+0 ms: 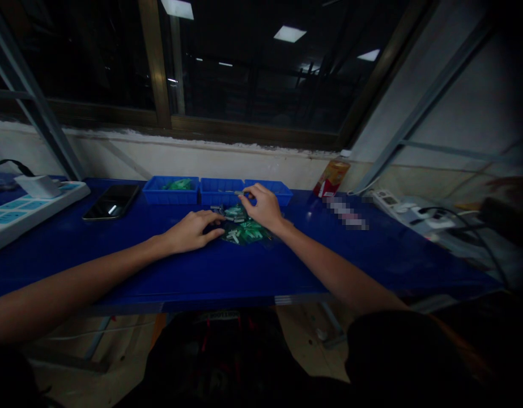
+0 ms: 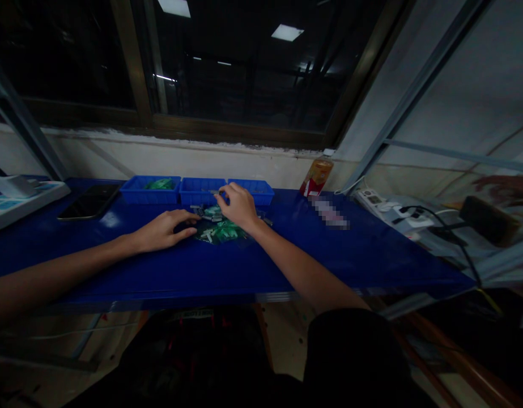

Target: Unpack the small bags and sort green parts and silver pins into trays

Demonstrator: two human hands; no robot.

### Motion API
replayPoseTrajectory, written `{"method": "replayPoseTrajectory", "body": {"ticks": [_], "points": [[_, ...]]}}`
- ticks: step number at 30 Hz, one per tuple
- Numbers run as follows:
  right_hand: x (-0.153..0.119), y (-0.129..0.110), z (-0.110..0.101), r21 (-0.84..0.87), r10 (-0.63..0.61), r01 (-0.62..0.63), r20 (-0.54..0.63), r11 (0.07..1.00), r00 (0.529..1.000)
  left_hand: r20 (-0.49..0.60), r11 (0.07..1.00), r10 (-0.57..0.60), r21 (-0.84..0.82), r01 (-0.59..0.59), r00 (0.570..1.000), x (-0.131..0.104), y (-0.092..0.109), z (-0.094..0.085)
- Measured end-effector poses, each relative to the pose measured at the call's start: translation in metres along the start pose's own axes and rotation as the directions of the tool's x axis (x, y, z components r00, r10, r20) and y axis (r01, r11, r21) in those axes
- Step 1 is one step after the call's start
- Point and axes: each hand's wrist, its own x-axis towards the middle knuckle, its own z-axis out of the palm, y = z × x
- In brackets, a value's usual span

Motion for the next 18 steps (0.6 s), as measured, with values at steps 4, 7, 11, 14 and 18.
{"method": "replayPoseTrajectory", "body": {"ticks": [4, 7, 11, 14, 18], "points": [[0.002, 0.031, 0.007, -0.054, 0.146, -0.148, -0.034, 0.988, 0.989, 0.093, 0.991, 0.068, 0.106, -0.078, 0.993, -0.002, 0.004, 0.003], [0.003, 0.039, 0.012, -0.085, 0.167, -0.170, -0.033, 0.982, 0.985, 0.123, 0.988, 0.125, 0.080, -0.135, 0.985, -0.001, 0.003, 0.003], [0.004, 0.036, 0.017, -0.140, 0.146, -0.145, -0.001, 0.979, 0.989, 0.101, 0.984, 0.171, 0.040, -0.176, 0.980, 0.004, 0.000, 0.004], [0.005, 0.033, 0.017, -0.179, 0.135, -0.135, -0.008, 0.975, 0.991, 0.083, 0.980, 0.195, 0.027, -0.198, 0.977, 0.006, -0.001, 0.003], [0.005, 0.035, 0.016, -0.203, 0.171, -0.173, -0.025, 0.964, 0.985, -0.009, 0.986, 0.161, 0.035, -0.161, 0.987, 0.006, -0.001, 0.001]]}}
